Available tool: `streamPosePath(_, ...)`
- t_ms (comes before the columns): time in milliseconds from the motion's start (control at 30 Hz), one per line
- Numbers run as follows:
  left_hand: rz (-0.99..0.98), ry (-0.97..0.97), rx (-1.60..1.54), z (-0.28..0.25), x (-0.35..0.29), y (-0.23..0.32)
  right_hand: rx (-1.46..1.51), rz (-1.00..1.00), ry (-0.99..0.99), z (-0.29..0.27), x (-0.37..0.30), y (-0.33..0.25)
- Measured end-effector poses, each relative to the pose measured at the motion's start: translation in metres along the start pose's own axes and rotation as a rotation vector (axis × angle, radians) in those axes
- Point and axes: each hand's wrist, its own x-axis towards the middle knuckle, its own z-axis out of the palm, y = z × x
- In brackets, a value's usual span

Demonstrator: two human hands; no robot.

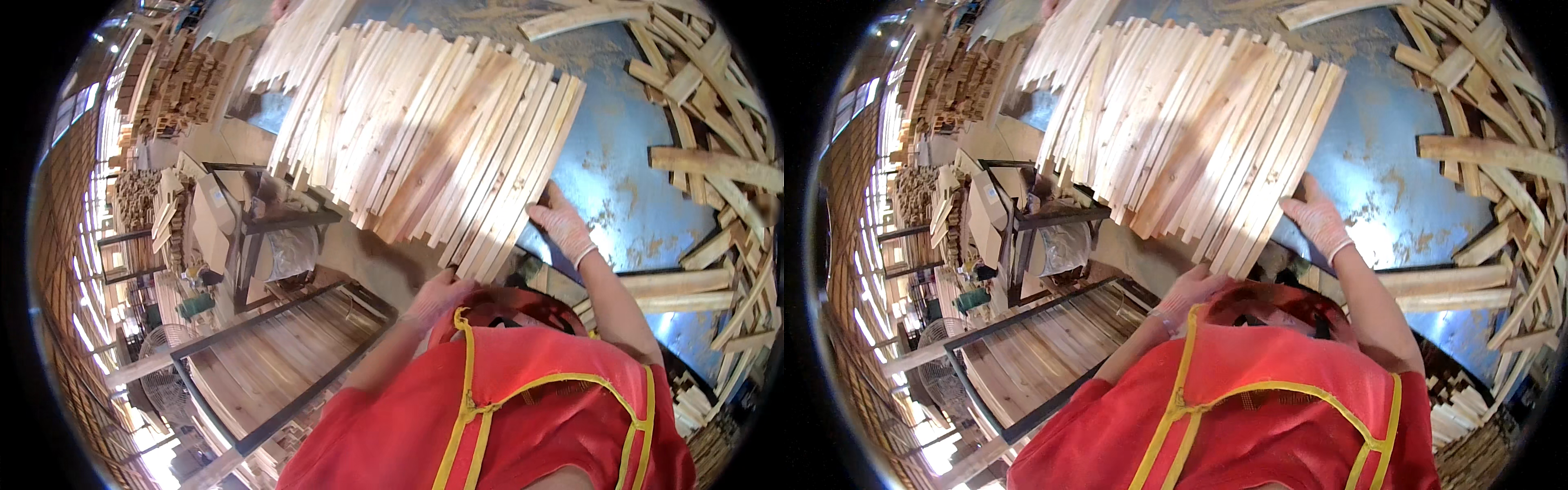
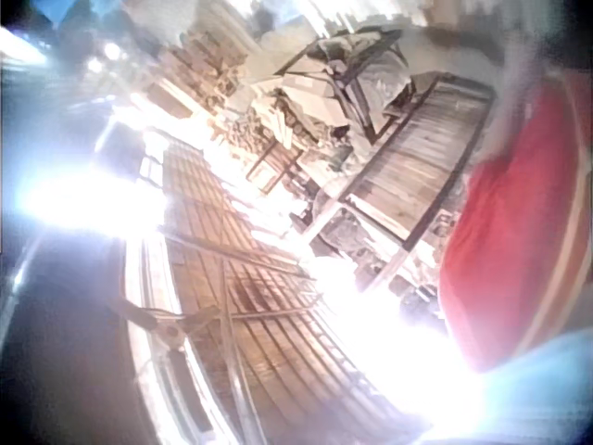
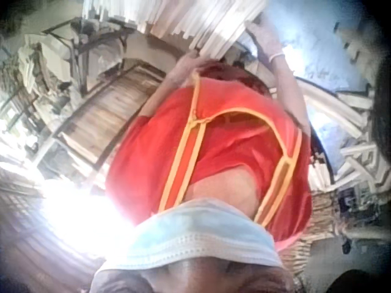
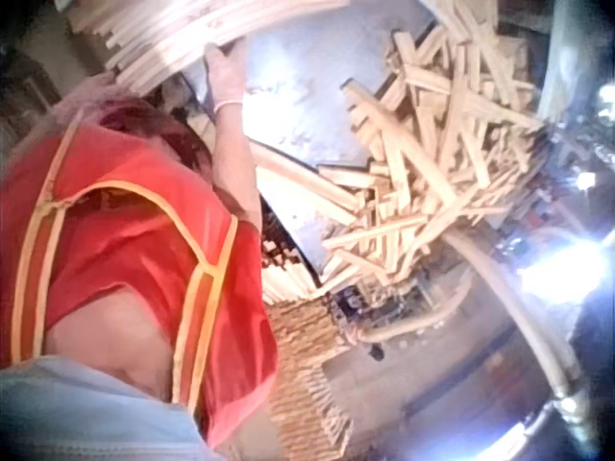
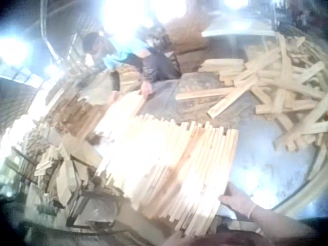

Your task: The person sorts wooden planks on a metal workbench in a workshop. They pick up individual planks from a disorganized pile and place them into a neat, aligned stack. The person handles the wood by hand, organizing the pieces one by one.

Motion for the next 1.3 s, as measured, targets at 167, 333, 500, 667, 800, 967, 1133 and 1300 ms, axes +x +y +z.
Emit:
streamPosePath(167, 0.509, 0.628, 0.468, -0.066, 0.013, 0.035, -0.044, -0.007, -0.030, 0.014, -0.004, -0.016)
streamPosePath(333, 0.626, 1.238, 0.882, -0.157, 0.081, 0.102, -0.039, -0.014, -0.144, -0.005, 0.001, -0.018)
streamPosePath(500, 0.349, 1.365, 0.779, -0.277, 0.121, 0.111, 0.025, 0.276, 0.029, 0.008, 0.011, -0.059)
streamPosePath(667, 0.425, 1.004, 0.747, -0.332, 0.155, 0.076, -0.259, 0.468, 0.034, 0.027, 0.046, -0.074)
streamPosePath(800, 0.736, 0.836, 0.573, -0.302, 0.141, 0.066, -0.789, 0.046, -0.266, 0.023, 0.059, -0.052)
streamPosePath(967, 0.848, 0.911, 0.789, -0.302, 0.144, 0.041, -0.804, -0.008, -0.297, 0.091, 0.105, -0.109)
streamPosePath(1133, 0.772, 0.851, 0.816, -0.359, 0.121, 0.093, -0.564, 0.177, -0.160, 0.155, 0.153, -0.148)
streamPosePath(1300, 0.821, 0.896, 1.162, -0.398, 0.182, 0.006, -0.533, 0.149, -0.033, 0.223, 0.218, -0.116)
